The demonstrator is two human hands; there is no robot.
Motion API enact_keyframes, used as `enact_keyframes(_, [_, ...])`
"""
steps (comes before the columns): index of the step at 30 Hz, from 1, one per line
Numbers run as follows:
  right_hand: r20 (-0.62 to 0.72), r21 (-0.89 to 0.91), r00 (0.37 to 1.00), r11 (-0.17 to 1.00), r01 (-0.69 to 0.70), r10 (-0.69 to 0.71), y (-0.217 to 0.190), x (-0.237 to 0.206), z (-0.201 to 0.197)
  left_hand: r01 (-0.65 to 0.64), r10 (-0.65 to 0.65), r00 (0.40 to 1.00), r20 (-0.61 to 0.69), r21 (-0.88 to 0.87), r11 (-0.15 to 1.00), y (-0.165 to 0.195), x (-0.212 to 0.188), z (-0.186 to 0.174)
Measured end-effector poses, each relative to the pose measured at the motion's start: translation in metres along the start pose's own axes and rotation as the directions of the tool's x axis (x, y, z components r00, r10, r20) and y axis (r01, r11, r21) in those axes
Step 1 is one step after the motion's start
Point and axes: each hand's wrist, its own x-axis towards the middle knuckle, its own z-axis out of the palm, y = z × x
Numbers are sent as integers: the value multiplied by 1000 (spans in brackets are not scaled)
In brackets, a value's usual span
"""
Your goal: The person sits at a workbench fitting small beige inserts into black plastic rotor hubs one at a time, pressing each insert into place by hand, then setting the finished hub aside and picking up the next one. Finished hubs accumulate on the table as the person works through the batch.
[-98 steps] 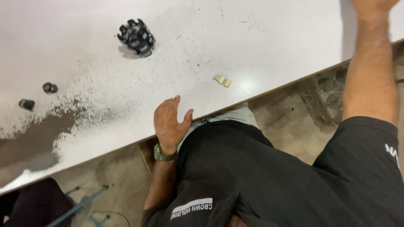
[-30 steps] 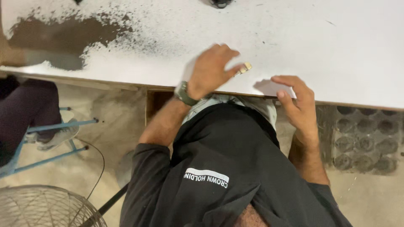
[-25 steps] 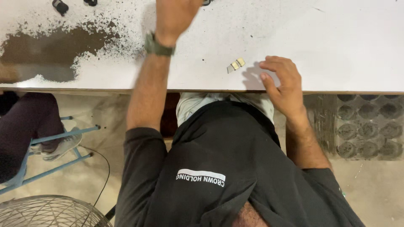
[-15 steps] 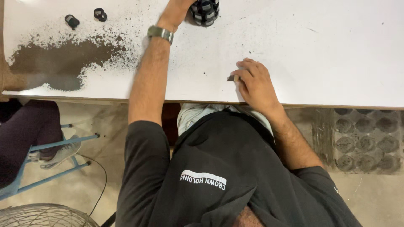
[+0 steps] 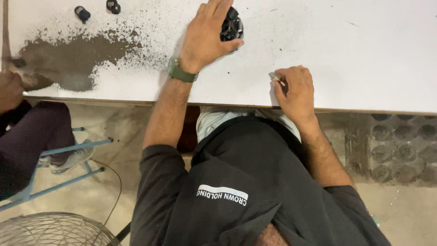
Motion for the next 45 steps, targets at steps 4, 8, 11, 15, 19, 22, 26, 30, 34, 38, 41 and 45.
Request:
enact_keyframes(4, [-54,-5,999,1000,-7,6,3,-7,3,26,-28,997,76,32,999,-4,-44,-16])
enact_keyframes(8, [-55,-61,997,997,42,-46,5,-9,3,162,-164,974,157,29,986,0,-77,-46])
enact_keyframes(11, [-28,-67,998,996,53,-55,4,-9,0,149,-170,978,119,168,975,5,-84,-64])
enact_keyframes(15, [-28,10,997,997,-70,70,5,-15,-3,-5,3,999,48,40,999,31,-89,-49])
enact_keyframes(19, [-73,-87,995,993,-81,75,9,-25,0,-4,20,994,105,-143,990,84,-93,9])
enact_keyframes(22, [-54,-124,993,987,-107,101,13,-32,4,95,-58,977,204,-175,980,104,-92,37])
enact_keyframes(26, [-40,-62,989,988,-144,142,20,-35,4,70,-40,993,112,-283,957,106,-92,30])
enact_keyframes(30, [-90,24,992,996,-84,86,22,-34,7,-42,45,999,6,-287,957,104,-94,13])
enact_keyframes(34, [-103,277,990,959,-62,94,11,-39,10,41,-24,997,67,-257,966,109,-90,18])
enact_keyframes(38, [-66,248,998,969,8,8,-3,-38,16,207,-179,976,121,-289,935,111,-88,27])
enact_keyframes(41, [-29,208,1000,978,3,3,-9,-33,19,245,-227,969,97,-290,925,111,-91,32])
enact_keyframes(45, [-37,110,998,993,51,-47,-13,-30,22,253,-252,967,50,-340,906,108,-97,38])
